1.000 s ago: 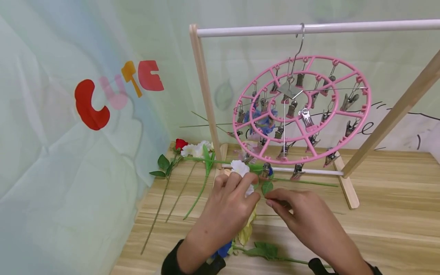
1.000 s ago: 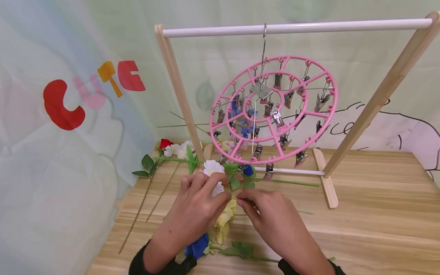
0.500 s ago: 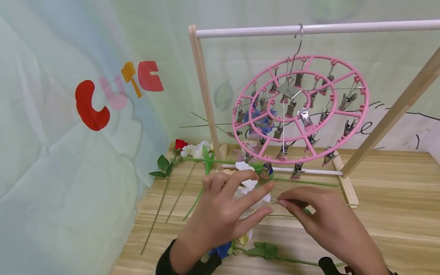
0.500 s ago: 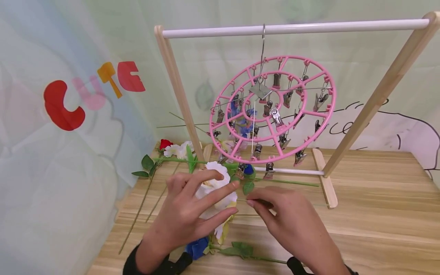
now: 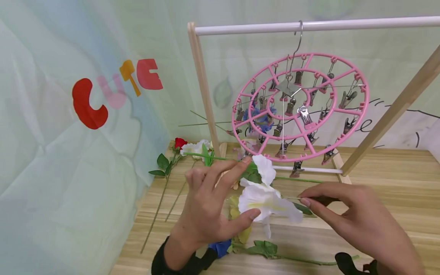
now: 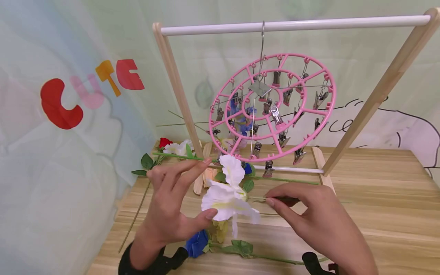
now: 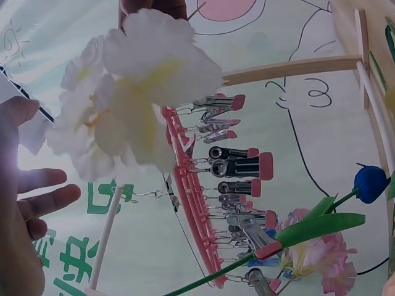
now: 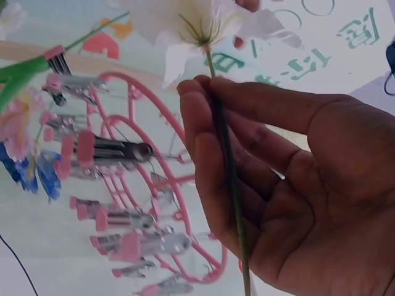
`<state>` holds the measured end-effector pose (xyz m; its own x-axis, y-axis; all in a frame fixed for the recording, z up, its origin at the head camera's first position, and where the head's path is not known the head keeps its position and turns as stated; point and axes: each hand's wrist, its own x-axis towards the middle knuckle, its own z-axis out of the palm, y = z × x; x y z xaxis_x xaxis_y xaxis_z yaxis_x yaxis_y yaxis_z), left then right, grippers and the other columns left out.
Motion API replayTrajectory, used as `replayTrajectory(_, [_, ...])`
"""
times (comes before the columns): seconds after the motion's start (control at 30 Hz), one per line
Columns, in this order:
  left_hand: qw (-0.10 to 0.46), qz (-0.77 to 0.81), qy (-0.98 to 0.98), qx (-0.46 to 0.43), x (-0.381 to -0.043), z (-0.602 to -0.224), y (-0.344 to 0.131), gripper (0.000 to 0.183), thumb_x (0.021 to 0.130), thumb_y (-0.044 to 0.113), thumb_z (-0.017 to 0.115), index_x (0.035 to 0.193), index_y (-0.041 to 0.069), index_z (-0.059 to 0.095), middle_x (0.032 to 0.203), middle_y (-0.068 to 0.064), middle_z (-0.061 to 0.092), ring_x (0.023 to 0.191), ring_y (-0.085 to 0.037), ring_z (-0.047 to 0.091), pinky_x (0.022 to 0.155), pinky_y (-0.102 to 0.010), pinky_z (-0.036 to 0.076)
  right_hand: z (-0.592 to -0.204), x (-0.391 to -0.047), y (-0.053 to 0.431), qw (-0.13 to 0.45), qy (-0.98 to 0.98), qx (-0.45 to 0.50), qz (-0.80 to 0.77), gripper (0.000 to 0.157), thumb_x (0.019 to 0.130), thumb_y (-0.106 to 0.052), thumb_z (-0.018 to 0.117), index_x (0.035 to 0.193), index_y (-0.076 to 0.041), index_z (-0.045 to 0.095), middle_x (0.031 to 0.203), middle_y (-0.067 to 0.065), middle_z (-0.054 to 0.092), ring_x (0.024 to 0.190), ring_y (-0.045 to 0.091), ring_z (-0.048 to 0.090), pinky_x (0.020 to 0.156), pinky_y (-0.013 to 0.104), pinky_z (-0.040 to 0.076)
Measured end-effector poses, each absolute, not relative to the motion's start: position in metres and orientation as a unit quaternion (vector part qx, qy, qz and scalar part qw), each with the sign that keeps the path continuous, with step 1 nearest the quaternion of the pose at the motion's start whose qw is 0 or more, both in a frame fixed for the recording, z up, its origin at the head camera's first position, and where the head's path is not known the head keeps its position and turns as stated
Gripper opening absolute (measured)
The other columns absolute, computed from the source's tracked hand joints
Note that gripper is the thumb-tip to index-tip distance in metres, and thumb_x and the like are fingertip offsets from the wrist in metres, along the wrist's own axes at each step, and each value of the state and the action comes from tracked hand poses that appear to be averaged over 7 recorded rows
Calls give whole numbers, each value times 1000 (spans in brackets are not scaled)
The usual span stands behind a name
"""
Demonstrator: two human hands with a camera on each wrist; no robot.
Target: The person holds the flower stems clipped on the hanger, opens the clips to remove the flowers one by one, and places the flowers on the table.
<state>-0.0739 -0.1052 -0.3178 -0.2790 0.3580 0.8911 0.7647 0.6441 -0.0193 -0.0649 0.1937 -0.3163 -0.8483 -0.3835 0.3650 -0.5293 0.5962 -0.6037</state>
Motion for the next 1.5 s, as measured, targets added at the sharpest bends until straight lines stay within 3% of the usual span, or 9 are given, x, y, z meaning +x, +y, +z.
replayTrajectory(0.2, [491, -222, -767, -347, -77, -317, -112, 65, 104, 54, 50, 138, 0, 66, 122, -13, 67, 89, -27, 40, 77, -43, 17, -315, -65, 205, 106, -887, 263, 364, 36, 92, -11, 84, 105, -44, 77, 98, -22, 76, 82, -1, 66, 59, 20, 49])
replayTrajectory(0.37, [494, -238, -766, -336, -81, -316, -119, 63, 106, 53, 49, 136, 0, 67, 121, -14, 68, 90, -29, 40, 78, -45, 17, -318, -63, 201, 89, -864, 307, 389, 39, 90, -5, 84, 106, -39, 78, 100, -18, 77, 85, -1, 70, 61, 15, 54])
replayTrajectory(0.6, [486, -248, -783, -299, -81, -316, -132, 64, 108, 55, 47, 138, 2, 67, 124, -16, 67, 92, -32, 40, 80, -45, 16, -325, -56, 190, 54, -818, 376, 431, 42, 92, 1, 80, 113, -35, 75, 103, -20, 75, 87, 0, 71, 74, 17, 58])
replayTrajectory(0.9, [494, -259, -791, -253, -80, -313, -152, 61, 108, 54, 50, 137, 3, 68, 121, -19, 67, 93, -36, 36, 82, -44, 12, -396, -50, 161, -70, -732, 471, 487, 26, 101, -4, 71, 115, -25, 74, 106, -8, 72, 93, -2, 68, 69, 19, 58])
replayTrajectory(1.13, [504, -266, -780, -257, -82, -307, -153, 59, 108, 52, 52, 134, 2, 69, 118, -18, 67, 92, -37, 37, 83, -43, 12, -458, -31, 146, -110, -741, 418, 513, 15, 103, -8, 69, 109, -19, 77, 99, -7, 63, 91, -6, 62, 61, 18, 56])
replayTrajectory(1.2, [503, -265, -780, -260, -83, -306, -153, 58, 108, 51, 52, 134, 2, 69, 118, -18, 67, 92, -37, 37, 83, -43, 11, -471, -27, 142, -113, -747, 401, 518, 14, 104, -9, 68, 108, -18, 78, 99, -8, 61, 90, -7, 62, 62, 20, 57])
replayTrajectory(1.5, [509, -263, -778, -257, -85, -303, -152, 58, 108, 50, 54, 133, 0, 70, 117, -18, 67, 90, -36, 35, 83, -42, 11, -507, -30, 137, -28, -759, 449, 471, 16, 100, -15, 75, 107, -28, 79, 96, -17, 63, 90, -8, 57, 71, 14, 49])
